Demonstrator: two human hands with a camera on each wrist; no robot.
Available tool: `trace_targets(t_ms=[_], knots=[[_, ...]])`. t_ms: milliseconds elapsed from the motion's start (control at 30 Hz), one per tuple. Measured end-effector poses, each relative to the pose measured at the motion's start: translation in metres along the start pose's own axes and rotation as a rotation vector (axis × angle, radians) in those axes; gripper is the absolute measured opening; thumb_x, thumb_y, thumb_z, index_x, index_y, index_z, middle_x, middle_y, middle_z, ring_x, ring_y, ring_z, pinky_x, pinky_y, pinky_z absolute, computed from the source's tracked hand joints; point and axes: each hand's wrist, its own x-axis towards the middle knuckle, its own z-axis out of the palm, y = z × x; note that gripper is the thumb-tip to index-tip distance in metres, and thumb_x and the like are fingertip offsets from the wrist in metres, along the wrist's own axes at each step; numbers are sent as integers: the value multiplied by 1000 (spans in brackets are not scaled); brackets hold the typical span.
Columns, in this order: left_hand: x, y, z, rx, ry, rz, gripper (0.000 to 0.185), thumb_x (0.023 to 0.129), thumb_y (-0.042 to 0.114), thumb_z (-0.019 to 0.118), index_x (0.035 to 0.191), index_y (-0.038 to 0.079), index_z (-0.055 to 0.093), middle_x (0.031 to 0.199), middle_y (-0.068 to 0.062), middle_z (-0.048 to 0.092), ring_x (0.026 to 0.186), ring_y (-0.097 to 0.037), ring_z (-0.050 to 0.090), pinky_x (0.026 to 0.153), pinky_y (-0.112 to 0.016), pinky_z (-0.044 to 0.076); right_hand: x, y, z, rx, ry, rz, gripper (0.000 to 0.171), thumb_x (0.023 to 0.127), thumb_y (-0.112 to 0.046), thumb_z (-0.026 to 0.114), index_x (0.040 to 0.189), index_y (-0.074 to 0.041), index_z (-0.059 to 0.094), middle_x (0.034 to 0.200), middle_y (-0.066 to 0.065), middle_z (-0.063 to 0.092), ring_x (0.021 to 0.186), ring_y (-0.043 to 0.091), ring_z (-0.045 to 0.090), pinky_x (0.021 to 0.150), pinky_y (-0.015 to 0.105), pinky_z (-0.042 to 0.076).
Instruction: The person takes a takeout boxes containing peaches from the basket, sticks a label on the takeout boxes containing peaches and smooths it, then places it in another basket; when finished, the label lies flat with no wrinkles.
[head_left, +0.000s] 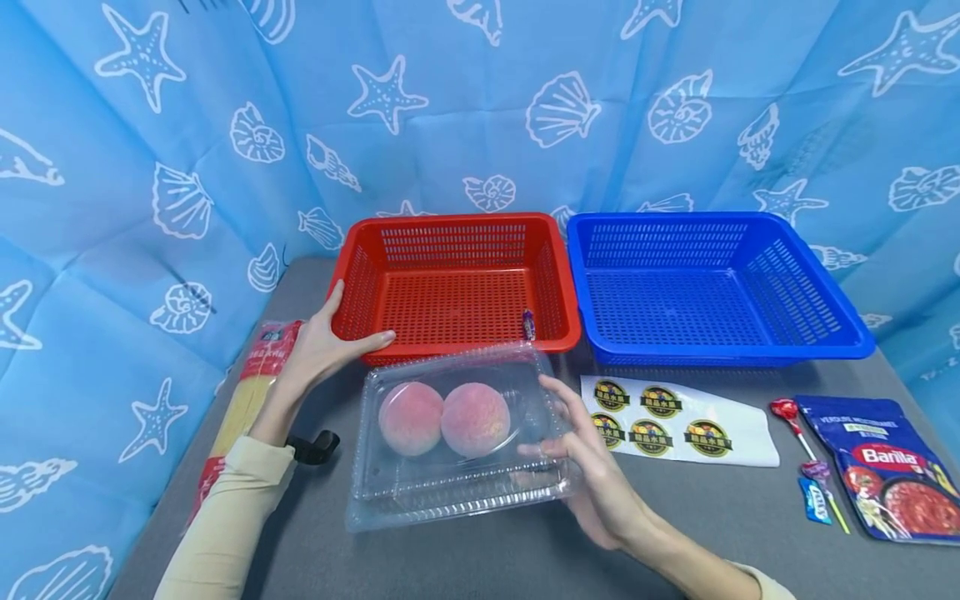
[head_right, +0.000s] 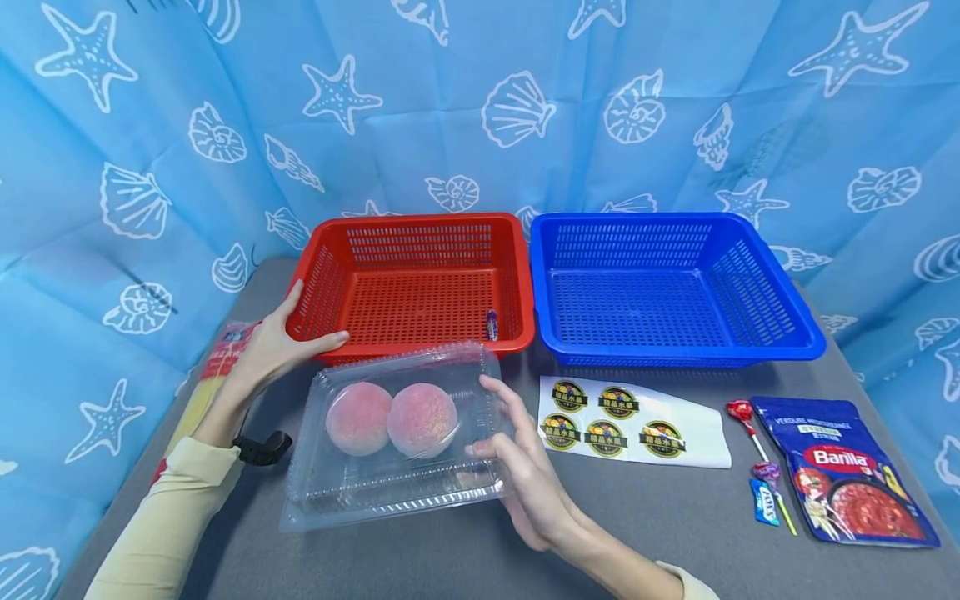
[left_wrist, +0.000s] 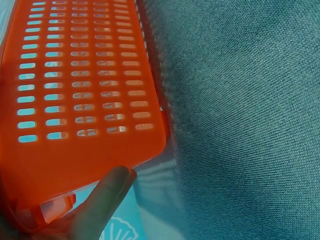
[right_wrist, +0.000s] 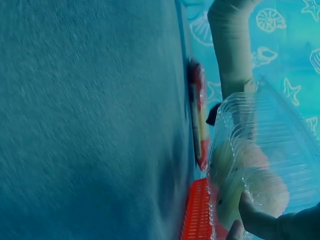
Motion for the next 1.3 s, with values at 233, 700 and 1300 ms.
trace_targets(t_ms=[233,700,1300], knots=[[-1,1,1,10,11,-15,121,78,70,75,164,32,-1,152,-16,49,127,-33,52,100,-53,54,0,12,-1,44,3,93,74,92,-7,42,157,-33,18,163,15,-4,115,29,51,95,46,54],[0,0,1,7,11,2,122,77,72,75,164,31,0,153,-17,48,129,-34,52,102,-56,53,4,27,-13,-288,21,60,113,81,-13,86,160,-36,8,155,27,22,130,40,51,99,45,54],[0,-2,2,-27,9,20,121,78,69,76,165,31,0,146,-13,54,123,-31,56,96,-52,57,15,41,-16,-692,73,-83,122,67,-30,95,158,-17,15,145,22,49,131,36,55,111,53,41]])
